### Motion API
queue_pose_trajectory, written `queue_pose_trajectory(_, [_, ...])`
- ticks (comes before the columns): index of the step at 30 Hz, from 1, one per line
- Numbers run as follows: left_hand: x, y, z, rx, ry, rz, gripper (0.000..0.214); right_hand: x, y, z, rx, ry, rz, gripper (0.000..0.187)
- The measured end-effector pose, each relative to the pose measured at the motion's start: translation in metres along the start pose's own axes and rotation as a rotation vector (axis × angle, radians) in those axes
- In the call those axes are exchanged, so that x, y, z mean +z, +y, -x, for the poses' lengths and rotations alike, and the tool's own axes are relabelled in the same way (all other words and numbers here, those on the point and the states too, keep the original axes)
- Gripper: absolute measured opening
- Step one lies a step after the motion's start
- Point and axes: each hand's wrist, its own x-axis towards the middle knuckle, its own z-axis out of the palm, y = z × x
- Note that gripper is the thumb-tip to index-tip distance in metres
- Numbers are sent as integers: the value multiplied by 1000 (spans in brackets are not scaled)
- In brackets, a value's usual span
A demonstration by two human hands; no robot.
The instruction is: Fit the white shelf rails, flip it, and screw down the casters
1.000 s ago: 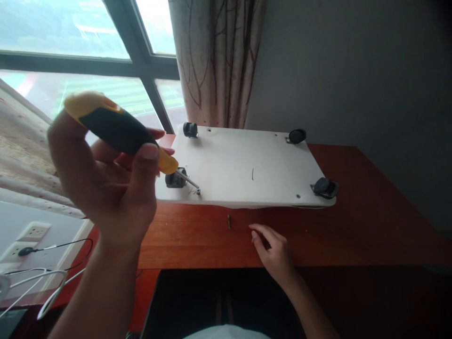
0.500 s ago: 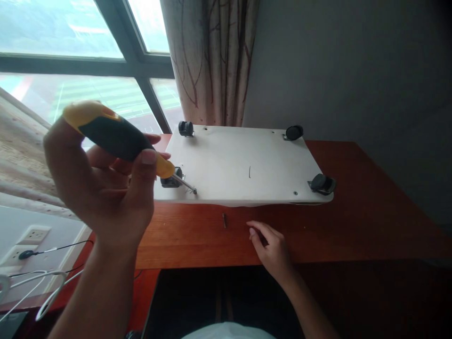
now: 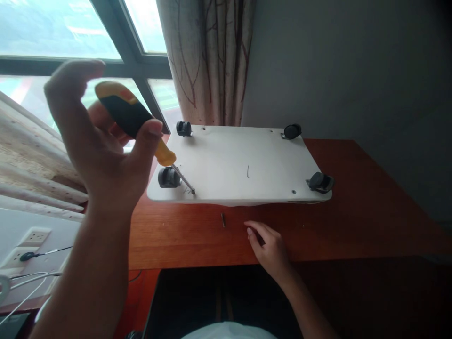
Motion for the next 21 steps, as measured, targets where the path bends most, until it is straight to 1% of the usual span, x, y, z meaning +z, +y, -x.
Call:
queue_pose_trajectory(2, [4, -1, -3, 61, 8, 130, 71, 3, 3, 0, -18, -7, 21, 24])
queue_pose_trajectory(3, [6, -1, -4, 72, -11, 204, 70, 4, 5, 1, -27, -9, 30, 24])
queue_pose_trajectory(5, [6, -2, -5, 54, -6, 279, 70, 6, 6, 1, -42, -11, 42, 24])
queue_pose_trajectory(7, [5, -3, -4, 32, -55, 339, 76, 6, 6, 2, -53, 6, 39, 24])
queue_pose_trajectory(9, [4, -5, -2, 7, -83, 386, 83, 2, 3, 1, -89, 86, 46, 24])
queue_pose_trajectory(11, [4, -4, -1, 2, -86, 396, 79, -5, -1, -3, -172, 209, 97, 26])
queue_pose_trajectory(13, [6, -2, -2, 56, -93, 388, 70, -14, -4, -10, -273, 325, 189, 32])
queue_pose_trajectory(15, [7, 1, -5, 122, -74, 376, 68, -20, -5, -19, -342, 383, 279, 40])
queue_pose_trajectory(17, [8, 5, -7, 129, -45, 361, 69, -21, -6, -29, -367, 383, 339, 47])
queue_pose_trajectory(19, [9, 10, -8, 88, -26, 343, 67, -17, -7, -37, -378, 337, 373, 52])
queue_pose_trajectory(21, [10, 14, -7, 49, -32, 347, 62, -9, -11, -41, -367, 277, 411, 53])
